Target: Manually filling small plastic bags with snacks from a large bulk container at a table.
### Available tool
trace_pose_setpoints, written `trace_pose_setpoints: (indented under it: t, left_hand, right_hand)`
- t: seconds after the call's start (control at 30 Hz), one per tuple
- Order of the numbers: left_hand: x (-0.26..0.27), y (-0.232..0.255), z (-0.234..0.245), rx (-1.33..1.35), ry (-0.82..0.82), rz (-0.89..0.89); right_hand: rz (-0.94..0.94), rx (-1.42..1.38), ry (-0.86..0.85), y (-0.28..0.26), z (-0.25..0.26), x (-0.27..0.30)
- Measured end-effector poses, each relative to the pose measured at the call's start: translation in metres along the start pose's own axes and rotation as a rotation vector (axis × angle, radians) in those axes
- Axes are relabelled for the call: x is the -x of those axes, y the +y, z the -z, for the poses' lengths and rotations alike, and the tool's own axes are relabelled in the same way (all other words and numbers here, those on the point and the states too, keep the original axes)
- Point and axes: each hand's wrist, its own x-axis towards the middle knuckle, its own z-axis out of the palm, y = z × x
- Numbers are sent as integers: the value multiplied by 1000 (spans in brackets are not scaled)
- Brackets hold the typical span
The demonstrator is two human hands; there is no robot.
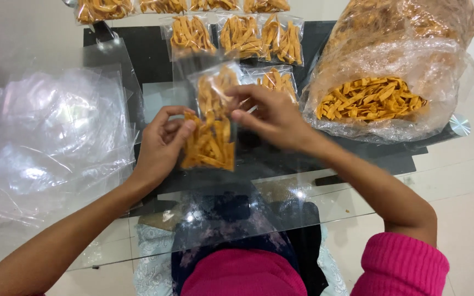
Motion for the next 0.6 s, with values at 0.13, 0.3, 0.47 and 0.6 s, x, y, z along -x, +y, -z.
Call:
trace_pose_setpoints:
  t: [0.13,0.3,0.47,0.6]
  left_hand:
    - [-4,-5,8,-19,13,-22]
    - [-10,23,11,-38,-26,197]
    - [-9,7,11,148,-117,147]
    - [-11,3,13,230,-167,154]
  right_hand:
    - [-62,518,-200,-82,65,2]
    - [-639,1107,-316,-78,105,41]
    - [-450,1377,-230,9,130,62]
    - [-581,1243,-157,24,132,53]
